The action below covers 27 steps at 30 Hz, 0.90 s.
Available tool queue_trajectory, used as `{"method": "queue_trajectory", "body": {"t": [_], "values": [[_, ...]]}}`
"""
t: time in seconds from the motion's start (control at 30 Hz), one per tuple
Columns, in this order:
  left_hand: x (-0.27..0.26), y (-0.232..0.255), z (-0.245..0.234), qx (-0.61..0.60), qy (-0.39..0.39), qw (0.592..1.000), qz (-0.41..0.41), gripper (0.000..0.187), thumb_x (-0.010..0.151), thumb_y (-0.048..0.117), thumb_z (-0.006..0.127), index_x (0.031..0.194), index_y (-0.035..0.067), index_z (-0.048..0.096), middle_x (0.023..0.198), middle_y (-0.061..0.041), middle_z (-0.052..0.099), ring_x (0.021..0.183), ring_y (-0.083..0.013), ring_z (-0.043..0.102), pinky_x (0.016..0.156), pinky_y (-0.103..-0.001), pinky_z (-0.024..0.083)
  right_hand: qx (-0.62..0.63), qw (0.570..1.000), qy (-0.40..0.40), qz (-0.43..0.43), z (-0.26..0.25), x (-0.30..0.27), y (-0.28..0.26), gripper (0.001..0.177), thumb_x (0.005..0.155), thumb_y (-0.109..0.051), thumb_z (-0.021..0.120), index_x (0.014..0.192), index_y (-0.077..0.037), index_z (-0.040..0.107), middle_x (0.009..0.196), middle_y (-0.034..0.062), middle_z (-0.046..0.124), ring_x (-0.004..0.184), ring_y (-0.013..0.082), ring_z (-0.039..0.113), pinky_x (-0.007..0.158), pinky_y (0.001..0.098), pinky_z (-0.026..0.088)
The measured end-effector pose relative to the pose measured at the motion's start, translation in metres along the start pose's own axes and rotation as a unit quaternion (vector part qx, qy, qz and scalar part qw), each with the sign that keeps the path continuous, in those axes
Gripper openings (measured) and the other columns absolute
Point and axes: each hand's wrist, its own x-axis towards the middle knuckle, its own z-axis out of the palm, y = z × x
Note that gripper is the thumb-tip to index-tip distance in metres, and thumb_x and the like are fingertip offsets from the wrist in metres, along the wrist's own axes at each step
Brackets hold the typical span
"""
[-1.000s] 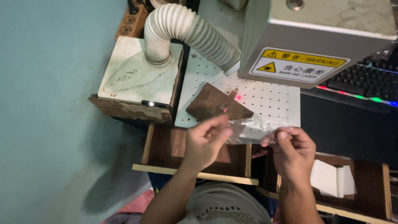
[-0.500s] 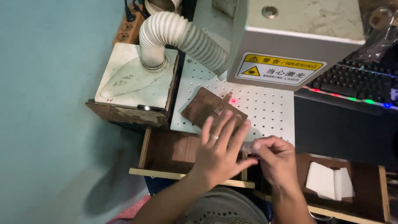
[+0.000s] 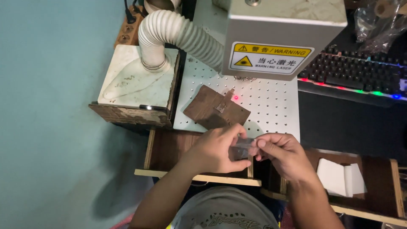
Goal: Organizing and bagging small metal rings at a workstation equipped with a laser marking machine.
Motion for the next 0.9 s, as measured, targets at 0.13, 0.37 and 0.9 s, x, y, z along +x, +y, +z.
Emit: {"method": "queue_trajectory", "body": {"t": [0.13, 0.37, 0.9], "values": [[0.005, 0.007, -0.017, 0.018, -0.101, 0.993, -0.064, 0.056, 0.072, 0.034, 0.079, 0.118, 0.015, 0.053, 0.082, -0.008, 0.064, 0.079, -0.0371, 0.072, 0.068, -0.048, 0.057, -0.124, 0.992, 0.01, 0.0, 0.013, 0.003, -0.027, 0.016, 0.092, 0.0, 0.065, 0.084, 0.01, 0.075, 0.066, 0.017, 0.071, 0.057, 0.0203, 0.069, 0.051, 0.0336, 0.063], [0.011, 0.007, -0.017, 0.072, -0.163, 0.972, -0.151, 0.059, 0.076, 0.037, 0.073, 0.126, 0.019, 0.047, 0.106, -0.009, 0.067, 0.098, -0.0386, 0.073, 0.08, -0.053, 0.056, -0.31, 0.924, -0.104, -0.2, 0.036, 0.003, -0.06, 0.021, 0.081, 0.012, 0.069, 0.092, 0.0, 0.082, 0.096, 0.0238, 0.081, 0.102, 0.0389, 0.075, 0.084, 0.0551, 0.06], [-0.022, -0.024, 0.023, -0.086, 0.267, 0.96, 0.013, 0.07, 0.066, 0.021, 0.084, 0.131, 0.008, 0.061, 0.09, -0.011, 0.071, 0.07, -0.0246, 0.067, 0.06, -0.035, 0.057, -0.496, 0.831, -0.046, -0.247, -0.018, 0.147, -0.055, 0.028, 0.102, -0.017, 0.072, 0.114, 0.007, 0.069, 0.098, 0.0224, 0.07, 0.093, 0.0399, 0.071, 0.077, 0.0502, 0.056]]}}
